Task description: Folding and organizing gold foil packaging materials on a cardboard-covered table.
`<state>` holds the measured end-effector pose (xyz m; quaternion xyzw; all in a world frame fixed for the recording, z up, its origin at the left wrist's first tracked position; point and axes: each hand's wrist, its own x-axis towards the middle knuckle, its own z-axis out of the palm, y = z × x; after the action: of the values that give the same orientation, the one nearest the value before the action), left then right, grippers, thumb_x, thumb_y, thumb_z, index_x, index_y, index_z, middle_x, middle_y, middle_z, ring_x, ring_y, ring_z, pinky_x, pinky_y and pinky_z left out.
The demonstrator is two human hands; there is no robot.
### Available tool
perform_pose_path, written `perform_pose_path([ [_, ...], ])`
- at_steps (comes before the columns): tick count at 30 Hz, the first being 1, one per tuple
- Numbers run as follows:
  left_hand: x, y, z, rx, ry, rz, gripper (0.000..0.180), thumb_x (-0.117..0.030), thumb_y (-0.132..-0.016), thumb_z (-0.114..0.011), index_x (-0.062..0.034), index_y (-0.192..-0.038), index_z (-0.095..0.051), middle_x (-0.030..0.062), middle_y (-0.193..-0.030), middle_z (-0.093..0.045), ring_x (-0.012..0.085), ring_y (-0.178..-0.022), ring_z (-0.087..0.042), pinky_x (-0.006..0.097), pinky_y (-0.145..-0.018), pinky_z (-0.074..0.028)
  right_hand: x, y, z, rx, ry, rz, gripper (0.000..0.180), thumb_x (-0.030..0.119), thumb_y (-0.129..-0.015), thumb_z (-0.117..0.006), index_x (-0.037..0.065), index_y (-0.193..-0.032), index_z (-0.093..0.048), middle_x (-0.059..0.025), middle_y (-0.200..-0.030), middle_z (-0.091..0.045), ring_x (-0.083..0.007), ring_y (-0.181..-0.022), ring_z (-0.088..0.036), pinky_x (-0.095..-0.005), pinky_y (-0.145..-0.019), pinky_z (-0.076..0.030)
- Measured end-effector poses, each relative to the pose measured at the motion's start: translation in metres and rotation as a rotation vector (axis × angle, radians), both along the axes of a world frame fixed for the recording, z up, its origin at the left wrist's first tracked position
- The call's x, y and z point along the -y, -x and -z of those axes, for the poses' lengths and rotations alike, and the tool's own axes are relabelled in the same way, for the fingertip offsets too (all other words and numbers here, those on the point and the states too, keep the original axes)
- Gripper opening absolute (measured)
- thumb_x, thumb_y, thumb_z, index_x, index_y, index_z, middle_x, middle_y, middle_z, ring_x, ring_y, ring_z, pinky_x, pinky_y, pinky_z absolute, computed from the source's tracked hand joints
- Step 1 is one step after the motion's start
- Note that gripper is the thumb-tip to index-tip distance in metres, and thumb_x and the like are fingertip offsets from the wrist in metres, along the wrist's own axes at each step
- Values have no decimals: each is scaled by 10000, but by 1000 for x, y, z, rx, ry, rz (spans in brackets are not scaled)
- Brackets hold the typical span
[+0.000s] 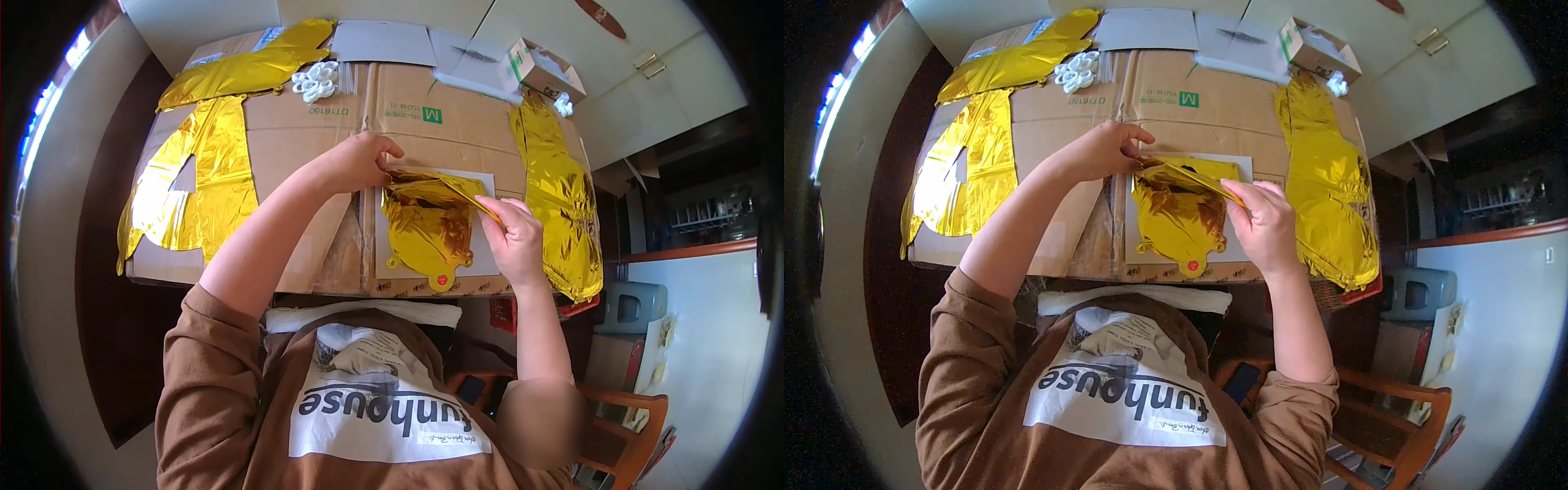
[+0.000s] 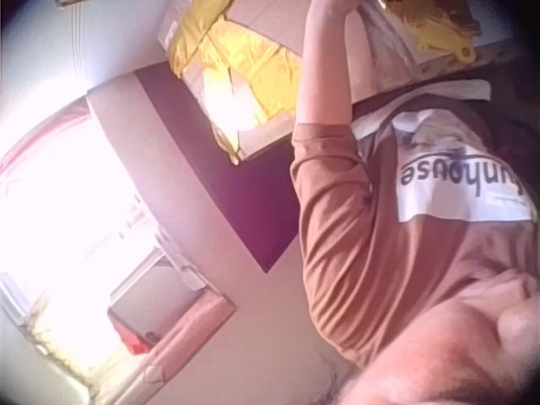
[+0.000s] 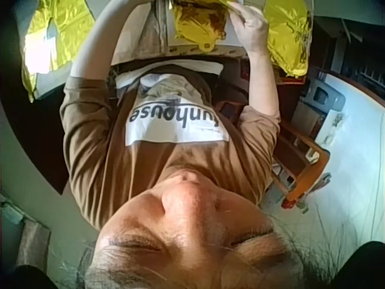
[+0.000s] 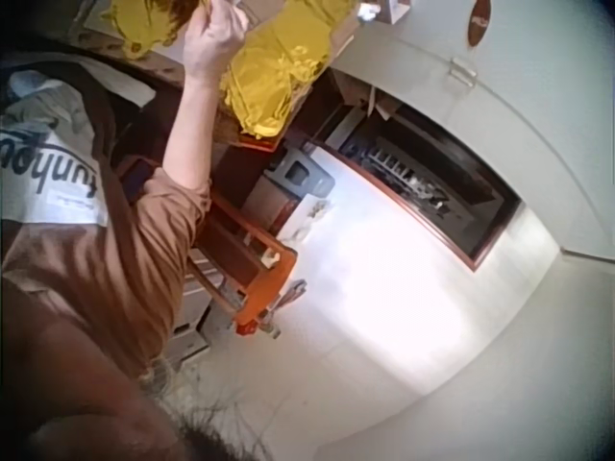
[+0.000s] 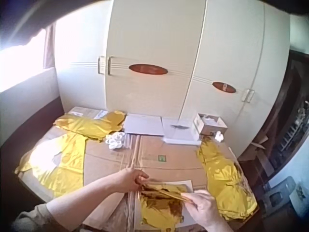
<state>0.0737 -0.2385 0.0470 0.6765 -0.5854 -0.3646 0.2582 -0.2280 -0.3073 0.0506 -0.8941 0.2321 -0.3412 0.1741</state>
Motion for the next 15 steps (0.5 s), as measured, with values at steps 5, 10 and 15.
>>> perform_pose_path([
  [5,-1,4,1,39,13,-40,464,-4,-831,-733,2,-1287,-646,92,-876,-717,181,-809,-680,325,-742,-537,0,-2,-4,-38,235,-22,374,-4,-724,-769,70,-1088,-726,-96,-1025,-764,-279,-904,-719,-423,-899,-537],
  [10,-4,6,3,68,61,-32,457,2,-815,-674,-12,-1271,-657,103,-862,-715,201,-789,-680,342,-731,-538,-11,-1,-4,-196,412,-41,414,32,-701,-752,59,-1112,-710,-105,-1104,-744,-243,-993,-708,-451,-946,-495],
  [15,-8,8,-1,43,30,-69,437,-54,-787,-724,-24,-1221,-687,130,-899,-728,274,-877,-715,376,-797,-562,-51,-17,-8,-318,531,-69,330,137,-826,-686,30,-1137,-700,-140,-1128,-709,-261,-991,-669,-452,-936,-479],
])
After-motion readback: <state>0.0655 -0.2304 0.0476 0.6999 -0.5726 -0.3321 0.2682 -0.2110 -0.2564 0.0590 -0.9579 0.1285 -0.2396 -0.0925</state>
